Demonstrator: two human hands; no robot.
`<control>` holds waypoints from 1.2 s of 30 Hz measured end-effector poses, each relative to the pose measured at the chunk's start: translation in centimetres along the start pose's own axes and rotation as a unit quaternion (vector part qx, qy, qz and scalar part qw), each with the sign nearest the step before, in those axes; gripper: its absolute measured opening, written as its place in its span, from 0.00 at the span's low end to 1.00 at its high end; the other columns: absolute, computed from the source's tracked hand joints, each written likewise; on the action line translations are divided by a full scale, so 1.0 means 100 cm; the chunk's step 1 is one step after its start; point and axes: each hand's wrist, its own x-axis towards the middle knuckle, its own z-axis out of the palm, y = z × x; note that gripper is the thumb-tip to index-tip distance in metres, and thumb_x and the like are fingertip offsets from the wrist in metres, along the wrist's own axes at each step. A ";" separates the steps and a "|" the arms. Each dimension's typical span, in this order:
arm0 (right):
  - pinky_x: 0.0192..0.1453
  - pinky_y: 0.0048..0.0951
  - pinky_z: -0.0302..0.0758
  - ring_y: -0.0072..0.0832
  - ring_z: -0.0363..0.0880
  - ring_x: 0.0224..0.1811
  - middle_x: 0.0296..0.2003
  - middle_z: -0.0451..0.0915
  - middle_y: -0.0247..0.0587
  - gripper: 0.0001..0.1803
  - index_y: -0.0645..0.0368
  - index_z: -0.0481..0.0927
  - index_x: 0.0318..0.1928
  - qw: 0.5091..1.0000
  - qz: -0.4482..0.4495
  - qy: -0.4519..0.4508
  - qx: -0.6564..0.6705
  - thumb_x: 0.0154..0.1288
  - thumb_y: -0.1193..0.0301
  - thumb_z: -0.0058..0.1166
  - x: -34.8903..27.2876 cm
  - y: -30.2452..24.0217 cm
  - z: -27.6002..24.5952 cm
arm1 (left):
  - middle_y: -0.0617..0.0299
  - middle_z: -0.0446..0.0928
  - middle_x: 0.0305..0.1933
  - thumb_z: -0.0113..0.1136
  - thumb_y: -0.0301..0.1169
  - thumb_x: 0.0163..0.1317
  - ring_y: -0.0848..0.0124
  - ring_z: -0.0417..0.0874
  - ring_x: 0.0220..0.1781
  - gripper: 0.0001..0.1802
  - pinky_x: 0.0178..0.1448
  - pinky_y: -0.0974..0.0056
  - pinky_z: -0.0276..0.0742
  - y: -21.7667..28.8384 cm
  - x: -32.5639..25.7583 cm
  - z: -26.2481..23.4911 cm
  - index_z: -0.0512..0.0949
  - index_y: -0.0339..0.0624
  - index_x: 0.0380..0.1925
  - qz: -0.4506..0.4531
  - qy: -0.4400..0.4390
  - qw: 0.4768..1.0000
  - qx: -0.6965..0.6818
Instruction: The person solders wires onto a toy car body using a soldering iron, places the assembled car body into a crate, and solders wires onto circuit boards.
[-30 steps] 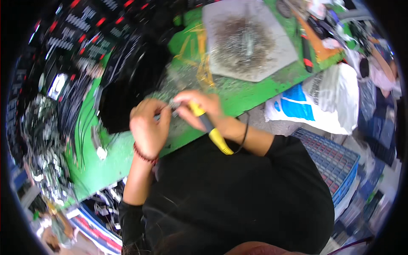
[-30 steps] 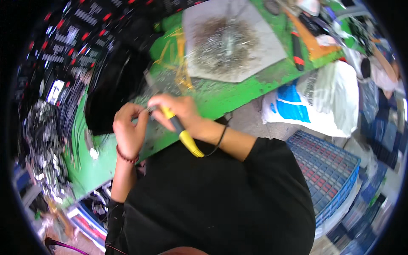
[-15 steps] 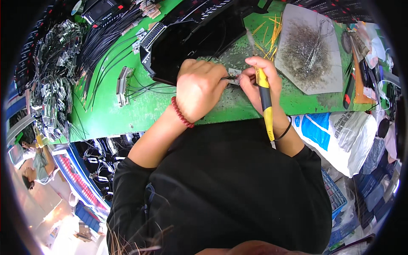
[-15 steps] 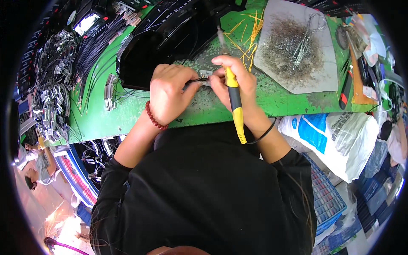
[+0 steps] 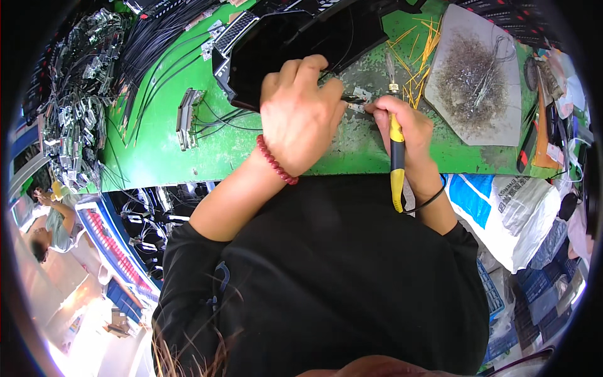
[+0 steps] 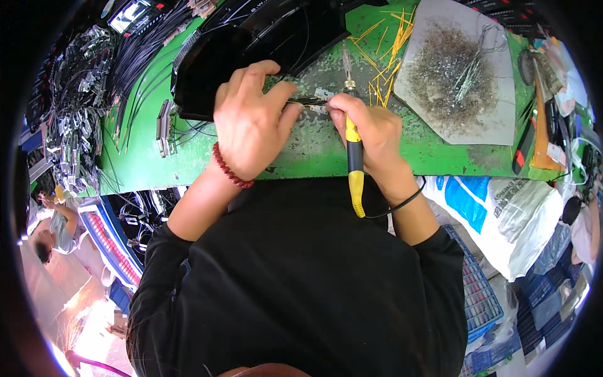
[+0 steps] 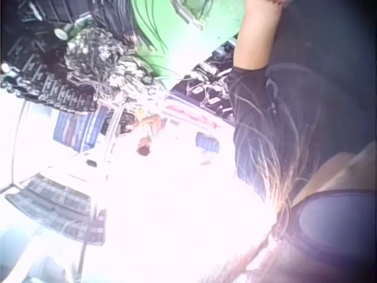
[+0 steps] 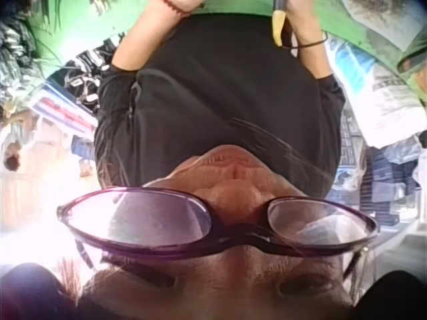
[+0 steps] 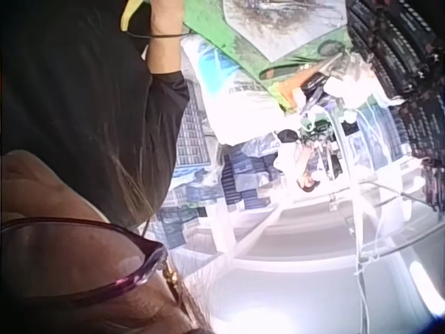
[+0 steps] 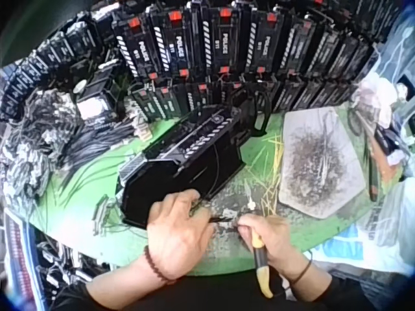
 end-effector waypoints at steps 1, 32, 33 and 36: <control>0.34 0.25 0.80 0.30 0.86 0.31 0.30 0.84 0.44 0.11 0.60 0.75 0.44 1.000 0.004 -0.003 0.004 0.61 0.83 0.57 0.001 -0.001 0.000 | 0.59 0.77 0.45 0.69 0.33 0.46 0.62 0.77 0.47 0.13 0.48 0.59 0.68 0.000 0.000 -0.001 0.81 0.47 0.34 -0.015 -0.032 0.999 0.033; 0.38 0.22 0.75 0.22 0.80 0.33 0.34 0.83 0.43 0.28 0.59 0.66 0.54 0.949 0.070 0.093 0.295 0.55 0.81 0.66 -0.003 -0.035 -0.012 | 0.60 0.80 0.44 0.67 0.22 0.44 0.63 0.81 0.32 0.12 0.35 0.62 0.79 -0.007 0.000 0.003 0.83 0.40 0.32 0.090 0.005 0.993 -0.074; 0.38 0.23 0.76 0.23 0.81 0.33 0.34 0.83 0.43 0.27 0.59 0.66 0.53 0.960 0.063 0.092 0.257 0.56 0.82 0.65 -0.001 -0.037 -0.015 | 0.59 0.81 0.43 0.67 0.22 0.46 0.63 0.81 0.31 0.11 0.35 0.63 0.79 -0.007 -0.001 0.004 0.82 0.39 0.33 0.085 -0.008 0.992 -0.088; 0.39 0.22 0.76 0.26 0.83 0.35 0.35 0.83 0.47 0.27 0.59 0.64 0.54 0.974 0.060 0.084 0.203 0.57 0.85 0.62 0.000 -0.036 -0.015 | 0.57 0.81 0.39 0.66 0.22 0.49 0.64 0.81 0.29 0.10 0.34 0.64 0.78 -0.001 -0.002 0.000 0.81 0.37 0.34 0.040 -0.063 0.977 -0.200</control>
